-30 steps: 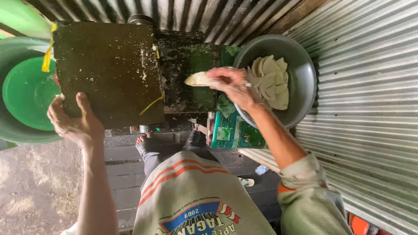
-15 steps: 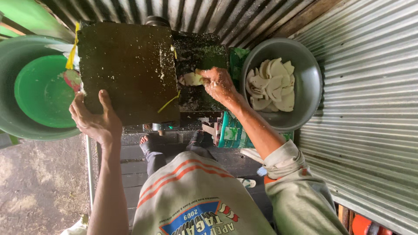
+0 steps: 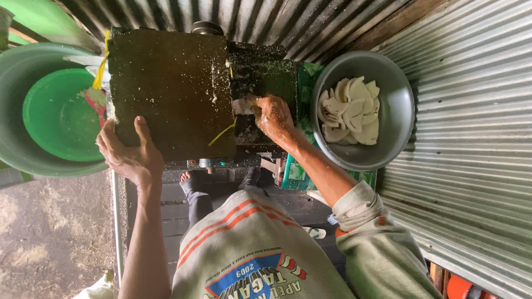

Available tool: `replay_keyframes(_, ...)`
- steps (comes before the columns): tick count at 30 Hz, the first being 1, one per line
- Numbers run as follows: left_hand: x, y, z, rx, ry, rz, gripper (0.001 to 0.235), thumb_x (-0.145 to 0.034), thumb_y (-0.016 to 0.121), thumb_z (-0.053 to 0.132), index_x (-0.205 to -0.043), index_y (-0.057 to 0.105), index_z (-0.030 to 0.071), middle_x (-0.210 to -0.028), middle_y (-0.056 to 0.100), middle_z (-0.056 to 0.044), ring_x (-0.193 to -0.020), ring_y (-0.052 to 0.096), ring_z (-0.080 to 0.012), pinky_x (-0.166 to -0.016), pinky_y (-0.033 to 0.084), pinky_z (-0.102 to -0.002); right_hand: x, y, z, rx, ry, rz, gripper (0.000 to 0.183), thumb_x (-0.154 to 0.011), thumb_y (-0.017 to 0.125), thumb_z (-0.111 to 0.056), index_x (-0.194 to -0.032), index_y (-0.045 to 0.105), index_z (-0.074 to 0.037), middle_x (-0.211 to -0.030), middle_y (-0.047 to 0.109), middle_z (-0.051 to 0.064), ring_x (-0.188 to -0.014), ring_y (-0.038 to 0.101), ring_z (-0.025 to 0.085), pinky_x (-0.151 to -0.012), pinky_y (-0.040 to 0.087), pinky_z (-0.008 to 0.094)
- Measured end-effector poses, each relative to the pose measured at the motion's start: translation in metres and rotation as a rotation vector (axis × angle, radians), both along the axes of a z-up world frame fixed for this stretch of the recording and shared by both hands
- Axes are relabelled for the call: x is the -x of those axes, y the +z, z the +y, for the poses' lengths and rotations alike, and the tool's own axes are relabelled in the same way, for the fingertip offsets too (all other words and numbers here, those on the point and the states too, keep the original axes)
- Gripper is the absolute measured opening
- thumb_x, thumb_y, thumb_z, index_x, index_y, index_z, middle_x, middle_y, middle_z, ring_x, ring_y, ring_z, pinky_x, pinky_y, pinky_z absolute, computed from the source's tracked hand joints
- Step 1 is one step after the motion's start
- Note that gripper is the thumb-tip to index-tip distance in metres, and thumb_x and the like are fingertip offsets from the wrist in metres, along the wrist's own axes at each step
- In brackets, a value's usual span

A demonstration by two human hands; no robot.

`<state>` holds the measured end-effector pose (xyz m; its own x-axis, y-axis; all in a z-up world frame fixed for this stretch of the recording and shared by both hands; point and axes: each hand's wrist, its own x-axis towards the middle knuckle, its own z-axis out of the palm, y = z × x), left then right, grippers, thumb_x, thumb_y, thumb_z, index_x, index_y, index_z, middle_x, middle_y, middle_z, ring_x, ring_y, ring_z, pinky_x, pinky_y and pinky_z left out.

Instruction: The person grates white vegetable slices using a manual grater, collecting the grated material into a green basin. The person repeatedly picks up slices from a metal bowl and grates them one by one.

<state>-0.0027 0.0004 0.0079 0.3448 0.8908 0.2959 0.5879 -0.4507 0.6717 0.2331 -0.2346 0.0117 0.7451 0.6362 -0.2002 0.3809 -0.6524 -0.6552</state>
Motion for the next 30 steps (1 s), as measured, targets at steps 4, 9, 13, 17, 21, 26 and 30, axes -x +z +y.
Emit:
replay_keyframes(4,-0.001,0.002,0.000,-0.013,0.014,0.015,0.055,-0.106,0.076,0.049,-0.131,0.062,0.002,-0.123,0.062,-0.018,-0.116,0.061,-0.0353,-0.094,0.047,-0.053,0.000,-0.016,0.002,-0.091,0.144,-0.360,0.011,-0.074,0.066,-0.001,-0.084,0.068,0.004,-0.074,0.064,0.025,-0.069,0.066,0.041,-0.059,0.049,0.048)
replay_keyframes(9,0.000,0.006,-0.002,0.006,-0.013,-0.014,0.055,-0.107,0.074,0.048,-0.134,0.061,0.002,-0.124,0.061,-0.018,-0.119,0.061,-0.0351,-0.097,0.048,-0.053,0.001,-0.029,0.001,-0.044,0.138,-0.265,0.018,-0.074,0.065,0.002,-0.091,0.072,0.001,-0.077,0.065,0.026,-0.076,0.066,0.046,-0.063,0.050,0.052)
replay_keyframes(13,0.000,0.006,-0.001,0.013,-0.006,0.015,0.056,-0.108,0.074,0.050,-0.134,0.061,0.003,-0.123,0.062,-0.017,-0.116,0.061,-0.0344,-0.095,0.049,-0.053,0.005,-0.036,0.006,-0.170,0.150,-0.544,0.015,-0.076,0.063,0.001,-0.090,0.068,0.003,-0.079,0.064,0.024,-0.076,0.066,0.043,-0.066,0.051,0.050)
replay_keyframes(17,-0.001,0.004,0.002,0.020,0.001,0.018,0.056,-0.107,0.073,0.051,-0.132,0.061,0.002,-0.122,0.062,-0.017,-0.115,0.062,-0.0329,-0.093,0.050,-0.052,0.000,-0.036,0.010,0.057,0.117,-0.201,0.007,-0.077,0.065,-0.001,-0.072,0.062,0.003,-0.065,0.057,0.023,-0.063,0.063,0.039,-0.057,0.048,0.046)
replay_keyframes(21,-0.001,0.004,0.003,0.036,-0.002,0.006,0.057,-0.106,0.072,0.053,-0.132,0.061,0.003,-0.120,0.063,-0.017,-0.114,0.063,-0.0320,-0.093,0.050,-0.052,-0.003,-0.042,0.014,0.066,0.062,-0.173,0.018,-0.093,0.057,-0.001,-0.075,0.059,0.004,-0.066,0.049,0.028,-0.060,0.059,0.041,-0.057,0.043,0.048)
replay_keyframes(26,0.000,0.008,-0.001,0.004,-0.014,0.024,0.058,-0.109,0.070,0.053,-0.134,0.060,0.002,-0.123,0.063,-0.019,-0.116,0.062,-0.0344,-0.095,0.049,-0.053,-0.006,-0.073,0.012,-0.144,0.181,-0.545,0.010,-0.084,0.053,0.002,-0.087,0.062,0.001,-0.079,0.059,0.022,-0.076,0.060,0.042,-0.068,0.047,0.052)
replay_keyframes(30,-0.001,0.009,0.000,0.027,-0.005,0.040,0.058,-0.108,0.069,0.055,-0.132,0.060,0.003,-0.121,0.063,-0.017,-0.115,0.063,-0.0333,-0.094,0.048,-0.053,-0.012,-0.102,0.006,-0.027,0.173,-0.470,0.008,-0.087,0.055,0.002,-0.093,0.059,-0.001,-0.088,0.058,0.022,-0.087,0.059,0.043,-0.077,0.046,0.053)
